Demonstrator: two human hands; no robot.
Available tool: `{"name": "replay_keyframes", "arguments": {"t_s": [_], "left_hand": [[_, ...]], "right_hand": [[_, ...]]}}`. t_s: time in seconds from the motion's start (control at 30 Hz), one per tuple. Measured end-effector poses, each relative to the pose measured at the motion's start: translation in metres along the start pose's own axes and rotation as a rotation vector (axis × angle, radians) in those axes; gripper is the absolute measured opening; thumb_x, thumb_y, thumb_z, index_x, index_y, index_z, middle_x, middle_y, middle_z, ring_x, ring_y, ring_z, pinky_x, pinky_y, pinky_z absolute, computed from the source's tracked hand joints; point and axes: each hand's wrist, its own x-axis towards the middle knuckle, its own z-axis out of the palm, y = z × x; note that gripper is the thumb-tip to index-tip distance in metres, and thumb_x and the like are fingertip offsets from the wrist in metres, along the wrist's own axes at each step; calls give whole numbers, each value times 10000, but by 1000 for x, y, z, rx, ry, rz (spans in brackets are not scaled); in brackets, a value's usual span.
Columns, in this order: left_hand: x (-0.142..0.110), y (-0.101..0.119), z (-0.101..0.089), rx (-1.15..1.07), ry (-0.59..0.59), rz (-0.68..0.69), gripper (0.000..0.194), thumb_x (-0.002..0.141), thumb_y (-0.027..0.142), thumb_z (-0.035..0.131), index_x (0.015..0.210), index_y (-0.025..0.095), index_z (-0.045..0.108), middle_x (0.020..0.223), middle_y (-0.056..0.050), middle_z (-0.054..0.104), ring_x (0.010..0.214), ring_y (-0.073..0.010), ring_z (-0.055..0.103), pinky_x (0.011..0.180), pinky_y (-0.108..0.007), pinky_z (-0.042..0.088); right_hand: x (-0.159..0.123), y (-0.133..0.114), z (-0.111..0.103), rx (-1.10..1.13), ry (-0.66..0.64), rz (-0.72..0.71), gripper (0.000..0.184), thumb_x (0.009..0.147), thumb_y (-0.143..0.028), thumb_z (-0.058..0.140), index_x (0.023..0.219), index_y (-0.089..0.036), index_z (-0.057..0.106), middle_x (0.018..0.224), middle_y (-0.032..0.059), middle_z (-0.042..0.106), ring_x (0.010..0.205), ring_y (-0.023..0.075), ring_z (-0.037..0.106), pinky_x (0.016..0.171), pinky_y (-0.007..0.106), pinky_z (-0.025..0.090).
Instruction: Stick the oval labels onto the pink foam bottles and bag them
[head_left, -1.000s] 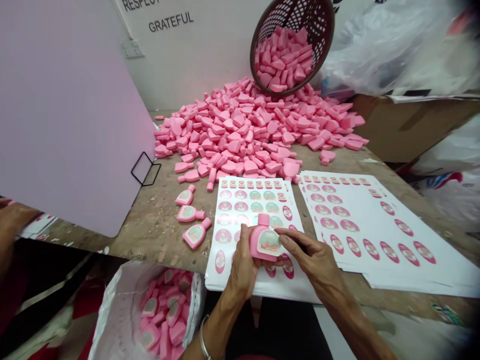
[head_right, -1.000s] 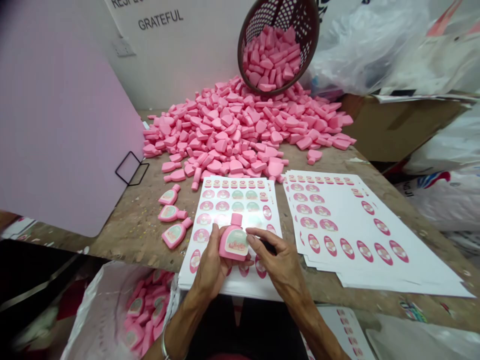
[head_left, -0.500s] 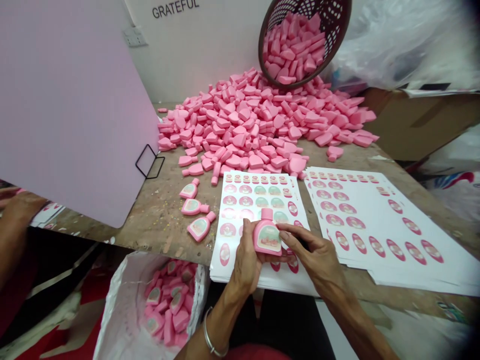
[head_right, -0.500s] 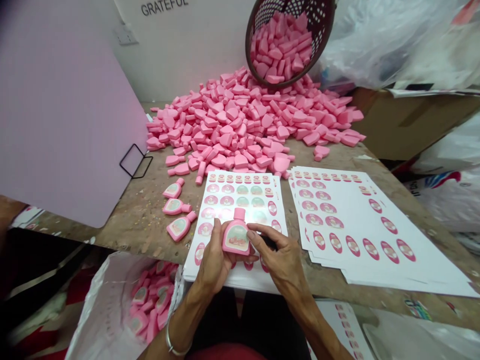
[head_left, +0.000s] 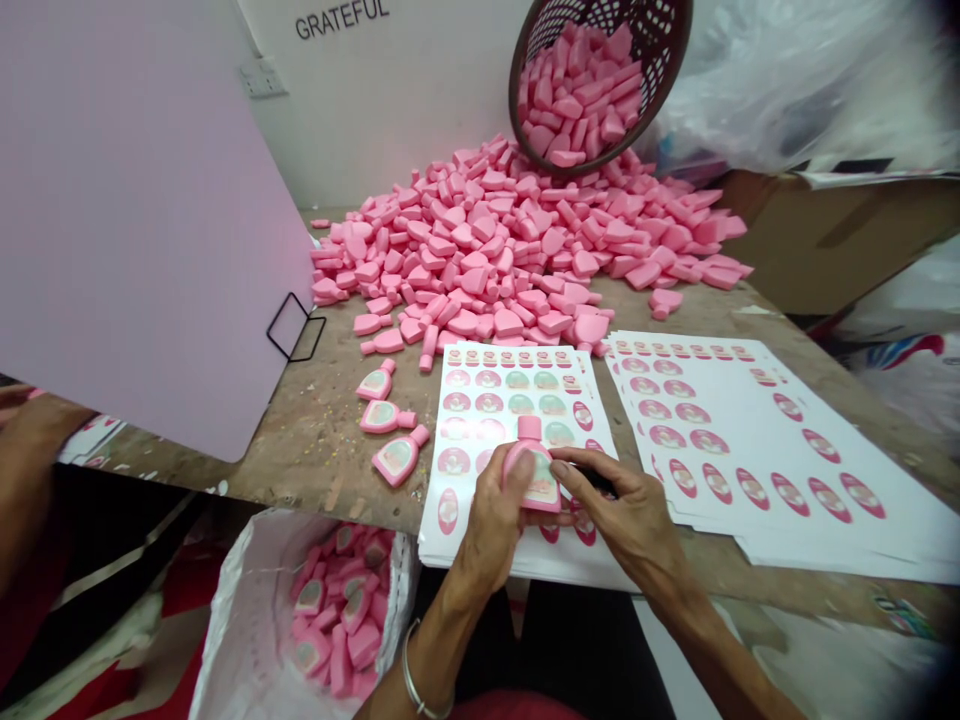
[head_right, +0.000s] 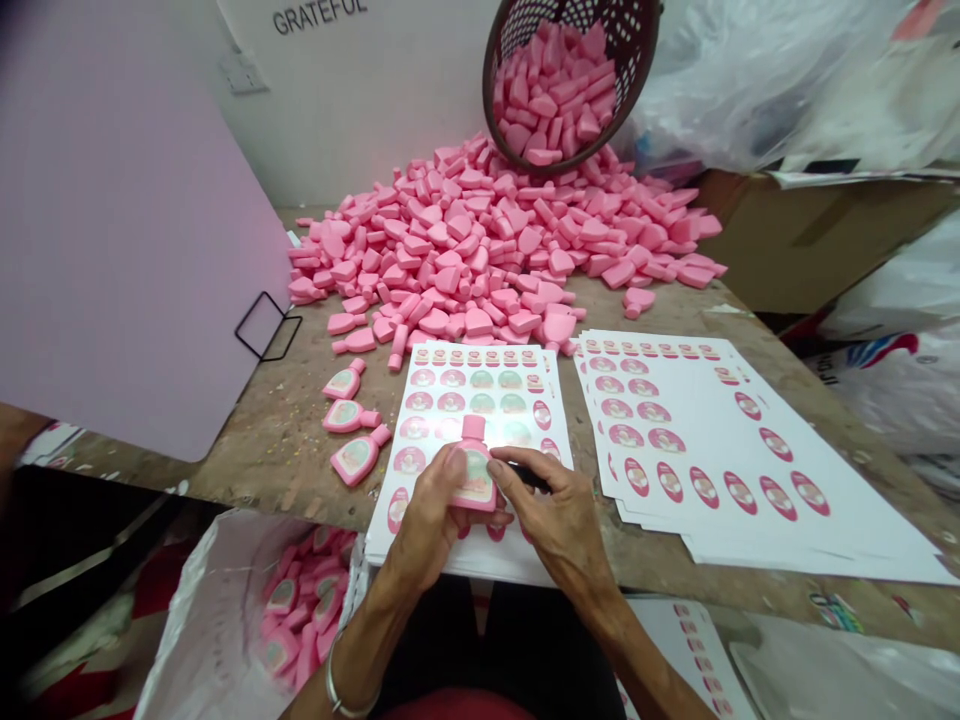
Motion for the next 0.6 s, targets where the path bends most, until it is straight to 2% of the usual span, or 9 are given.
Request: {"name": "replay_keyframes", "arguments": {"t_s": [0.13,0.2,0.27,0.33,0.37,0.43,0.5,0.57,0.6], "left_hand": [[-1,1,-6,119,-80,65,433,760,397,716,1082,161,548,845,-29,630,629,-135,657,494,-182,468],[-1,2,-9,115,-91,51,416,779,391,697,1080,153,535,861,-39,630,616,-126,649,469,-169,446],[-1,2,-12,64,-119,40,396,795,382,679,1068,141,523,881,-55,631,629,-130,644,498,-191,482],[-2,3,-12,-2,-151,33,375,807,360,664,1070,135,518,894,-64,631,680,-142,641,560,-236,533],[-3,3,-11,-23,-165,28,365,804,343,668,1067,135,522,883,-58,629,701,-145,636,587,-255,550],[-5,5,-7,-19,-194,0,368,768,300,703,1060,146,540,846,-34,625,721,-146,630,626,-282,569],[-7,6,-3,22,-210,-52,437,702,275,756,1071,163,551,817,-15,633,711,-150,633,641,-307,581],[-10,7,-5,81,-169,-91,519,659,316,781,1104,176,552,794,-14,648,691,-163,635,620,-320,581],[-11,8,-10,122,-122,-92,526,665,375,770,1102,174,557,772,-18,653,658,-166,629,588,-313,572]], "right_hand": [[1,2,1,-45,25,-104,243,787,-428,644,867,-217,734,889,56,735,752,193,658,670,305,519],[3,6,-1,-159,34,-172,258,806,-438,627,904,-222,730,890,64,730,779,211,654,732,353,509],[8,10,-6,-340,104,-212,298,803,-460,626,954,-224,726,882,79,721,830,250,640,809,427,476],[14,10,-9,-412,179,-178,391,760,-492,661,1032,-214,705,938,100,710,910,285,626,851,465,454],[16,8,-9,-366,169,-130,459,728,-505,686,1082,-212,682,990,105,701,942,289,625,850,454,465],[17,2,-4,-169,29,-18,602,665,-502,731,1185,-221,616,1072,94,682,960,265,636,810,394,506],[18,-3,5,17,-162,68,653,644,-489,738,1221,-227,580,1060,71,685,927,236,651,766,343,530],[25,0,12,81,-239,91,599,654,-493,721,1174,-219,606,1032,62,691,918,227,653,761,326,533],[35,5,12,59,-225,86,558,662,-502,710,1136,-220,629,1020,58,695,912,224,654,757,322,532]]}}
